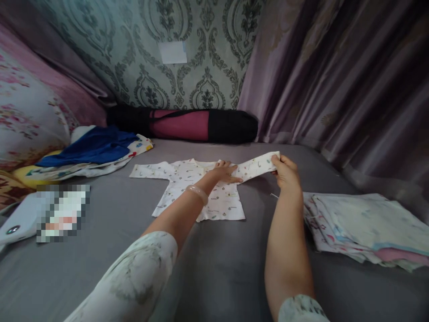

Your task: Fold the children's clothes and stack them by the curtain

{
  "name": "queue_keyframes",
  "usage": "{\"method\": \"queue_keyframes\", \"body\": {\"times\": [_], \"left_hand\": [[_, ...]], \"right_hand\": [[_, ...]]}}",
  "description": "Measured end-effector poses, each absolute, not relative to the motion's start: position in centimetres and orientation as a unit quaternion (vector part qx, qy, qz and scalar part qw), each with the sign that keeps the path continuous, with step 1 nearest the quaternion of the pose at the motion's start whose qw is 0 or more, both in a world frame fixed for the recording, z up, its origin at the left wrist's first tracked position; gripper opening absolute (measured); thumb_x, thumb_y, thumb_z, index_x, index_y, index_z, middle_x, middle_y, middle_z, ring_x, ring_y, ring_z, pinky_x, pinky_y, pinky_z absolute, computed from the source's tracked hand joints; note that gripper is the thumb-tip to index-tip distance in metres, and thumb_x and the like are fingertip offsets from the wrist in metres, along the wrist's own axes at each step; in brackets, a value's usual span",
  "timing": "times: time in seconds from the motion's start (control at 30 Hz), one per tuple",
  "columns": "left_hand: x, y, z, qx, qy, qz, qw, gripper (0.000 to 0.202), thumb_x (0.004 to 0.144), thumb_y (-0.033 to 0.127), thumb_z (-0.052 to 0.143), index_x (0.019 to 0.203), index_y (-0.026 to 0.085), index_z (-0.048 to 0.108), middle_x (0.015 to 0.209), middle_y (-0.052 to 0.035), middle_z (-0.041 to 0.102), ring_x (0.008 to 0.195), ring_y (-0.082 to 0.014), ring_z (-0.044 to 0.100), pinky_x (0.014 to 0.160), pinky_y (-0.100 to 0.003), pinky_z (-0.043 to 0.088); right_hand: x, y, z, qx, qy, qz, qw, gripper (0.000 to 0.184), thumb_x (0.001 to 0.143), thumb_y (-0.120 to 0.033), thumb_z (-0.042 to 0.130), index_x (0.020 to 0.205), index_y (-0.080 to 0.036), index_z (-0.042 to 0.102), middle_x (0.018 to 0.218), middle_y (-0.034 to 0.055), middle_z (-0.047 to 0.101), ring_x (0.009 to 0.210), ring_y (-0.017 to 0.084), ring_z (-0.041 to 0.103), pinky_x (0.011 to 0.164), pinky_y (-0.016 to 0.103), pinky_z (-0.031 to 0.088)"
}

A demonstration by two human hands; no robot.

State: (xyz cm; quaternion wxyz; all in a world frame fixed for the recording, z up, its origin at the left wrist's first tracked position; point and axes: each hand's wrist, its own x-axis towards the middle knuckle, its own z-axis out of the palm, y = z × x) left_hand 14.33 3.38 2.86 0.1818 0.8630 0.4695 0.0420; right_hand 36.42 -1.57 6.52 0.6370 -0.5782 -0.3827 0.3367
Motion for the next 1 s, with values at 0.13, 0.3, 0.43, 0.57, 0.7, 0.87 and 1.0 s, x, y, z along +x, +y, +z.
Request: {"method": "queue_keyframes", "body": {"times": [0.13, 0.3, 0.43, 0.57, 0.7, 0.87, 1.0], "left_hand": [[14.9, 3.5, 4.4, 0.859, 0.472, 0.013, 0.197, 0.101, 0.059, 0.075, 0.065, 0.142, 0.023, 0.042, 0.150, -0.0193, 0.033, 0.137, -0.0467, 0.022, 0.109, -0.059, 0.016], [15.4, 3.4, 5.6, 0.853, 0.482, -0.029, 0.197, 0.105, 0.057, 0.075, 0.066, 0.145, 0.023, 0.039, 0.152, -0.0191, 0.030, 0.138, -0.0465, 0.020, 0.109, -0.060, 0.016], [15.6, 3.9, 4.6, 0.845, 0.497, -0.025, 0.196, 0.108, 0.056, 0.079, 0.063, 0.146, 0.026, 0.036, 0.154, -0.0174, 0.026, 0.140, -0.0462, 0.015, 0.110, -0.060, 0.012], [15.3, 3.8, 3.6, 0.840, 0.501, 0.019, 0.210, 0.110, 0.055, 0.083, 0.060, 0.146, 0.027, 0.033, 0.157, -0.0162, 0.019, 0.142, -0.0449, 0.007, 0.110, -0.062, 0.005], [14.3, 2.5, 4.4, 0.830, 0.505, 0.066, 0.228, 0.106, 0.062, 0.081, 0.057, 0.147, 0.025, 0.030, 0.158, -0.0173, 0.015, 0.144, -0.0414, 0.003, 0.110, -0.062, 0.003], [10.8, 0.4, 5.5, 0.812, 0.519, 0.137, 0.227, 0.083, 0.077, 0.065, 0.057, 0.144, 0.023, 0.032, 0.153, -0.0182, 0.028, 0.141, -0.0403, 0.021, 0.109, -0.060, 0.016], [7.0, -1.2, 4.8, 0.769, 0.535, 0.229, 0.265, 0.064, 0.084, 0.044, 0.059, 0.139, 0.016, 0.042, 0.138, -0.0193, 0.048, 0.127, -0.0359, 0.043, 0.104, -0.051, 0.034]], "right_hand": [[35.2, -1.4, 7.0, -0.559, -0.377, 0.361, 0.644, 0.035, 0.060, -0.047, 0.073, 0.081, -0.019, 0.066, 0.061, -0.0039, 0.059, 0.050, 0.009, 0.047, 0.045, 0.020, 0.030], [34.4, -1.3, 7.5, -0.563, -0.372, 0.373, 0.636, 0.031, 0.064, -0.045, 0.073, 0.081, -0.020, 0.065, 0.060, -0.0039, 0.058, 0.049, 0.009, 0.048, 0.045, 0.020, 0.030], [34.2, -1.0, 7.6, -0.571, -0.370, 0.366, 0.635, 0.032, 0.064, -0.046, 0.075, 0.079, -0.020, 0.064, 0.057, -0.0036, 0.057, 0.049, 0.011, 0.050, 0.044, 0.021, 0.034], [33.7, -0.6, 7.7, -0.570, -0.366, 0.370, 0.636, 0.029, 0.065, -0.043, 0.076, 0.076, -0.020, 0.061, 0.056, -0.0038, 0.055, 0.048, 0.011, 0.051, 0.041, 0.020, 0.034], [33.1, -0.3, 7.8, -0.575, -0.375, 0.368, 0.627, 0.027, 0.066, -0.042, 0.075, 0.074, -0.021, 0.061, 0.056, -0.0032, 0.056, 0.049, 0.011, 0.052, 0.037, 0.018, 0.033], [31.7, -0.1, 8.2, -0.598, -0.356, 0.371, 0.614, 0.021, 0.069, -0.037, 0.074, 0.076, -0.020, 0.063, 0.060, -0.0016, 0.059, 0.051, 0.012, 0.055, 0.037, 0.019, 0.037], [30.2, 0.2, 8.0, -0.586, -0.403, 0.362, 0.603, 0.021, 0.070, -0.037, 0.073, 0.080, -0.021, 0.065, 0.061, -0.0008, 0.060, 0.052, 0.013, 0.057, 0.037, 0.019, 0.038]]}}
